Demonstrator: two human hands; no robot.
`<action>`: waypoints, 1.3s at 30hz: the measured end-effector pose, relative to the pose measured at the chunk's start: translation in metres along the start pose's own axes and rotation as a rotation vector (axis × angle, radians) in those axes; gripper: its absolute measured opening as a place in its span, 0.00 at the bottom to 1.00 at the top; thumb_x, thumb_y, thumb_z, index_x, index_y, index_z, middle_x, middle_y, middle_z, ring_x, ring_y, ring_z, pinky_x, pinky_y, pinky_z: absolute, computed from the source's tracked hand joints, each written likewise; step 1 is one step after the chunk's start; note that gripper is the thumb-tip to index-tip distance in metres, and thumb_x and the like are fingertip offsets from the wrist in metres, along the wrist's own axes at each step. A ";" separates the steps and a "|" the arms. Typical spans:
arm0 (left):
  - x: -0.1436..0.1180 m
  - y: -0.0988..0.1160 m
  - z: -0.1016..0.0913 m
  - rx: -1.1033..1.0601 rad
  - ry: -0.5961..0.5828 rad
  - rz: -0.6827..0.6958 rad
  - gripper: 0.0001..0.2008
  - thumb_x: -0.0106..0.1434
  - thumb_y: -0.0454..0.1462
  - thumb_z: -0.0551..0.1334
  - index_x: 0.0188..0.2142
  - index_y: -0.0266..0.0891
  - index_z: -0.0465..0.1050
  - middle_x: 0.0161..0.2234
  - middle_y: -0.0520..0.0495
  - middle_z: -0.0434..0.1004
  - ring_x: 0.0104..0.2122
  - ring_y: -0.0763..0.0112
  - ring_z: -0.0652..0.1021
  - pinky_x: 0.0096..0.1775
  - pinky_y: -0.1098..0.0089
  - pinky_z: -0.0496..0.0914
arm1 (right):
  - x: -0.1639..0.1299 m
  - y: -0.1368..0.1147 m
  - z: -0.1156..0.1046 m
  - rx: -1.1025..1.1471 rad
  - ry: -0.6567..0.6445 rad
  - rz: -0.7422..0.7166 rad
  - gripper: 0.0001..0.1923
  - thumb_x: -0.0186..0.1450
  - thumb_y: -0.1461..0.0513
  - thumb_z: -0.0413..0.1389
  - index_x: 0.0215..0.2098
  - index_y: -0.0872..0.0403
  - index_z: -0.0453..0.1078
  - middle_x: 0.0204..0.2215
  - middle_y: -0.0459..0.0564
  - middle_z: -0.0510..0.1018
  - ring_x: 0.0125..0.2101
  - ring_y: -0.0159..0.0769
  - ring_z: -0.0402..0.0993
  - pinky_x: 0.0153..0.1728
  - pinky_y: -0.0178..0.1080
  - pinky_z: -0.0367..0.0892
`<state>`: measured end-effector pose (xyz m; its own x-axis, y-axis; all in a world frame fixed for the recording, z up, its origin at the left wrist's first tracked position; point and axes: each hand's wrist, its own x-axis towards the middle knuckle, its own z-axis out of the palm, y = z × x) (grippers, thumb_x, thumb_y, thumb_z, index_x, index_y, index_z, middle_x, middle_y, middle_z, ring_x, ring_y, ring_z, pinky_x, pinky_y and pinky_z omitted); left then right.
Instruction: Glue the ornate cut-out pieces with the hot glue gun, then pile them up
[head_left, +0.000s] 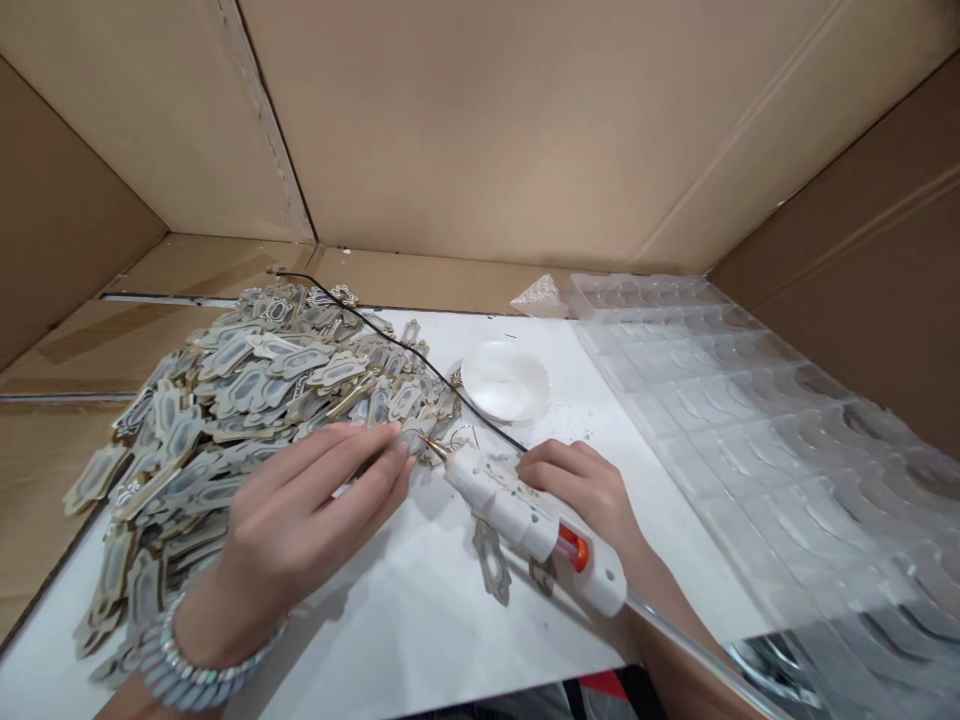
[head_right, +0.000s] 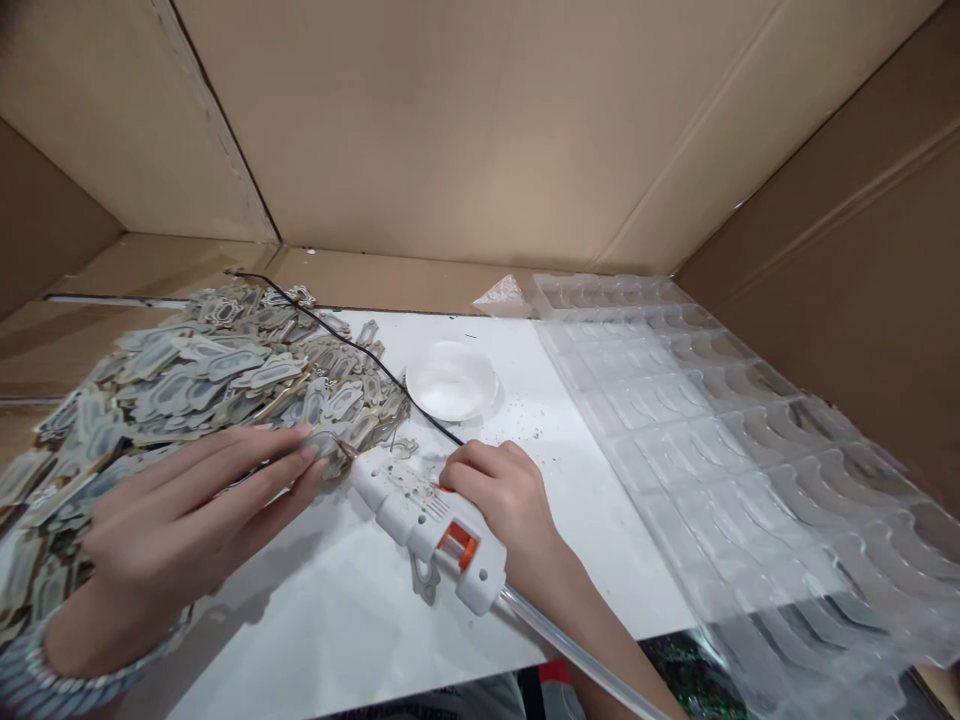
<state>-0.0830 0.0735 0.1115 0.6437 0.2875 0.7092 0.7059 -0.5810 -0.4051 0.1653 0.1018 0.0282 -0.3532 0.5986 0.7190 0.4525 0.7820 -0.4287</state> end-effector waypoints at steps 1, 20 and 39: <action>0.000 0.000 0.001 0.005 -0.003 -0.013 0.11 0.52 0.26 0.73 0.32 0.35 0.75 0.34 0.45 0.83 0.32 0.68 0.81 0.43 0.68 0.77 | 0.000 0.000 0.000 -0.001 0.000 0.001 0.10 0.67 0.66 0.49 0.29 0.54 0.68 0.29 0.45 0.77 0.26 0.28 0.70 0.31 0.35 0.57; -0.006 0.019 0.012 -0.339 -0.024 -0.408 0.08 0.62 0.35 0.67 0.41 0.43 0.73 0.34 0.51 0.83 0.33 0.69 0.84 0.39 0.72 0.79 | 0.001 -0.005 -0.004 0.324 0.152 0.319 0.02 0.64 0.64 0.57 0.32 0.52 0.69 0.32 0.48 0.77 0.30 0.34 0.74 0.28 0.36 0.66; 0.012 0.063 0.030 -1.522 -0.131 -1.278 0.20 0.54 0.42 0.74 0.36 0.43 0.65 0.35 0.53 0.82 0.38 0.72 0.83 0.41 0.77 0.78 | 0.004 -0.014 -0.010 0.642 -0.076 0.456 0.23 0.64 0.42 0.59 0.46 0.49 0.72 0.33 0.50 0.80 0.29 0.41 0.79 0.27 0.41 0.77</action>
<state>-0.0220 0.0634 0.0775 0.1249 0.9897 0.0692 -0.0498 -0.0634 0.9967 0.1663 0.0913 0.0425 -0.3117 0.8763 0.3673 0.0133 0.3906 -0.9205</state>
